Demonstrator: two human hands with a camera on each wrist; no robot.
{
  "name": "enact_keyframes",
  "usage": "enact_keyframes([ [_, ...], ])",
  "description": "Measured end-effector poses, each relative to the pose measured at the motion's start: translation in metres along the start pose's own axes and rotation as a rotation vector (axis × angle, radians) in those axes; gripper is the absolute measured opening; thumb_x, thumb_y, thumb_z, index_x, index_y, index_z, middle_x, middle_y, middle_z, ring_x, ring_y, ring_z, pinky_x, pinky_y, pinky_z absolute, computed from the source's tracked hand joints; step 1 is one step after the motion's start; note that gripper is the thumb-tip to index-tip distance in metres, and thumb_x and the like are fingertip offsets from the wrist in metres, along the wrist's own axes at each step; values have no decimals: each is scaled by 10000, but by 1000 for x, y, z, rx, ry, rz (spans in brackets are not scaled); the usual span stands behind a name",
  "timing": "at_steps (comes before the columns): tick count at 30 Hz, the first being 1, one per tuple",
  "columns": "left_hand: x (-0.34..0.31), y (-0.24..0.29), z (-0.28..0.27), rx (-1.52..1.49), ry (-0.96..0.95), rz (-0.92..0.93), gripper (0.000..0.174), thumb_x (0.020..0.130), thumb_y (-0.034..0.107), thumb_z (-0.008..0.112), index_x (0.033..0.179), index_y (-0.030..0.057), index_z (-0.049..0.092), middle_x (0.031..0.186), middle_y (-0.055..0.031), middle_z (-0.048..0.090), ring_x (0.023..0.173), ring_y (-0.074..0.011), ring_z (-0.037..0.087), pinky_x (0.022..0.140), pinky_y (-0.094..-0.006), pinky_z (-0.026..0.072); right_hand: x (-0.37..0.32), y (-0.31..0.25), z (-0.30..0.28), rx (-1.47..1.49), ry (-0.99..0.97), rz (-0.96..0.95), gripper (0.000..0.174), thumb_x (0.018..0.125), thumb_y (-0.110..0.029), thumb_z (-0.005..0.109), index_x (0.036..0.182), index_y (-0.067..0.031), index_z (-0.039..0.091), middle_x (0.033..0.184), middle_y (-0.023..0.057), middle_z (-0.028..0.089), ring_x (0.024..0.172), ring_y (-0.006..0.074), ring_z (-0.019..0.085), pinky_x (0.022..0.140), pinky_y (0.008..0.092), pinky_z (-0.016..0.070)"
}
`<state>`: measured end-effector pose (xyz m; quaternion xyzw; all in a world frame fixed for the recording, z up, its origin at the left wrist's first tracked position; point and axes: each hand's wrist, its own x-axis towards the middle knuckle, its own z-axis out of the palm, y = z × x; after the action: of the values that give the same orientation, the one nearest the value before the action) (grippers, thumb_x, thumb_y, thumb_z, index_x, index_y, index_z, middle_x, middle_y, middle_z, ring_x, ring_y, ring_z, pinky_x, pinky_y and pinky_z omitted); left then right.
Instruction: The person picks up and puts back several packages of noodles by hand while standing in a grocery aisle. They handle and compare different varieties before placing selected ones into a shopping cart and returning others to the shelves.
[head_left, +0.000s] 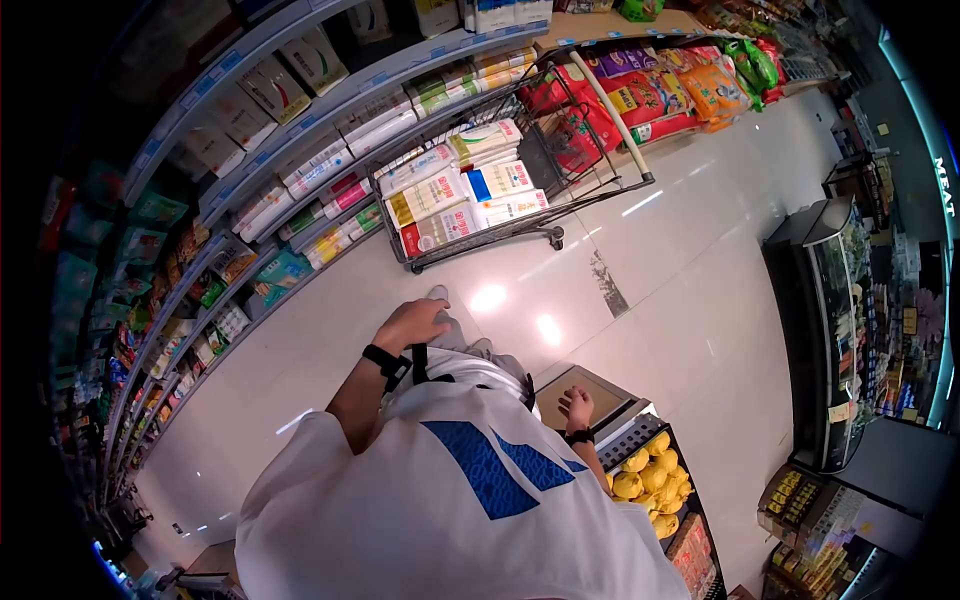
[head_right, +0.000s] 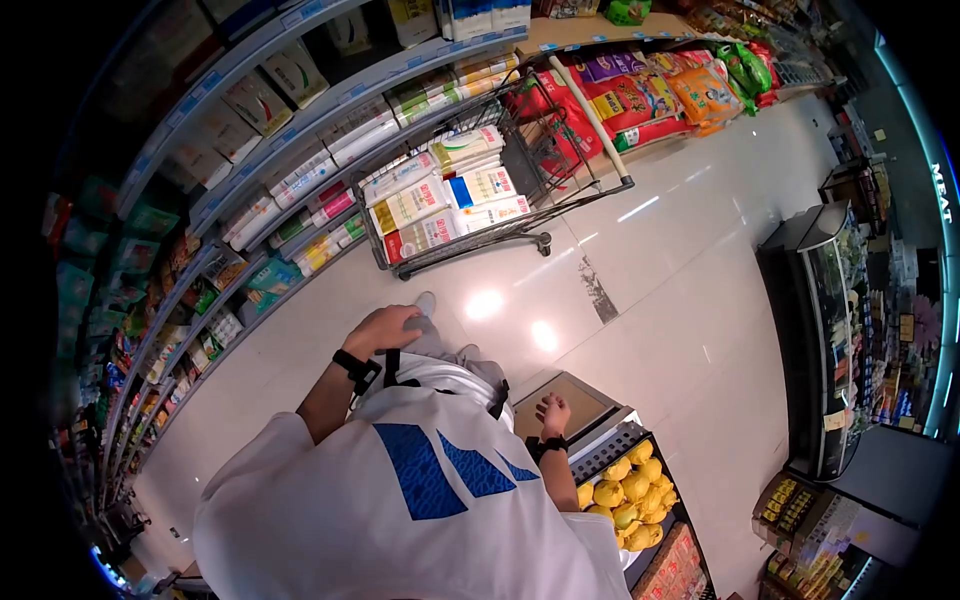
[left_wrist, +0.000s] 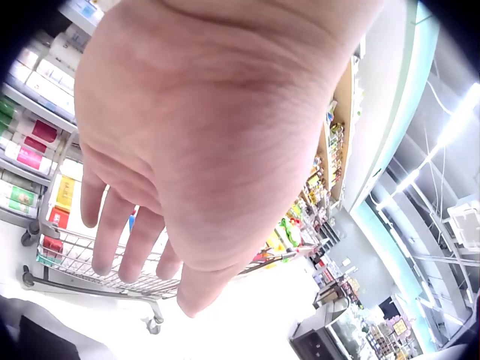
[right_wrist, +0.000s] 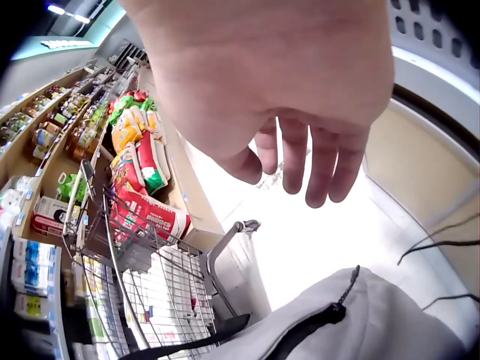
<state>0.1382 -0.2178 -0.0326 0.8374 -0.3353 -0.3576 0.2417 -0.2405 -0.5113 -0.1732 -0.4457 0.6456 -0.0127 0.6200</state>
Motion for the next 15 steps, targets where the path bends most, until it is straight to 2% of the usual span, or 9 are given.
enact_keyframes([
  [4,66,1,-17,-24,-59,23,512,852,343,719,1258,47,623,1181,-182,702,1088,-348,675,929,-415,534,3,6,-2,49,30,72,293,996,-275,585,1225,-91,582,1094,91,693,872,268,714,724,402,569],
  [6,127,-24,-11,-290,-104,-13,484,875,310,738,1258,36,624,1152,-193,710,1053,-300,697,882,-378,549,1,6,2,92,97,129,235,999,-275,602,1132,-82,591,1032,91,687,852,259,710,688,383,564],
  [7,159,-31,-9,-442,-111,-61,469,884,293,743,1255,32,625,1144,-197,711,1044,-284,699,868,-365,552,-1,3,5,99,80,145,246,997,-281,609,1138,-81,579,1048,98,686,857,268,711,693,398,568],
  [8,192,-37,-14,-443,-63,-11,480,883,282,743,1244,-9,619,1092,-198,735,960,-254,722,811,-339,562,3,7,2,106,66,162,258,996,-287,616,1145,-81,568,1064,106,685,862,278,713,698,413,573],
  [9,240,-68,5,-503,4,14,524,878,293,758,1278,-6,597,1080,-198,736,933,-261,719,811,-345,562,1,5,2,104,78,179,258,996,-287,616,1145,-81,568,1064,106,685,862,278,713,698,413,573],
  [10,278,-69,-2,-563,1,-93,568,883,304,755,1322,5,555,1067,-199,733,918,-258,714,802,-346,562,0,0,4,81,90,179,262,992,-281,624,1150,-83,558,1077,111,682,866,288,713,703,427,576],
  [12,317,-49,-33,-840,85,-277,551,926,313,697,1365,40,506,1136,-123,680,961,-224,680,821,-367,549,-5,-24,15,100,174,217,266,975,-251,642,1159,-91,535,1093,116,674,877,310,714,715,458,582],
  [14,373,-69,-22,-1126,181,-418,606,892,316,710,1373,18,496,941,-142,714,863,-223,697,728,-318,550,-7,-37,22,153,199,245,243,973,-238,637,1142,-88,548,1076,111,681,885,294,715,720,447,583],
  [15,395,-76,-16,-1065,217,-475,575,882,328,703,1331,11,535,926,-122,692,844,-190,686,696,-302,537,-11,-56,34,123,205,284,244,975,-233,634,1153,-86,556,1068,111,685,882,283,717,718,431,581],
])
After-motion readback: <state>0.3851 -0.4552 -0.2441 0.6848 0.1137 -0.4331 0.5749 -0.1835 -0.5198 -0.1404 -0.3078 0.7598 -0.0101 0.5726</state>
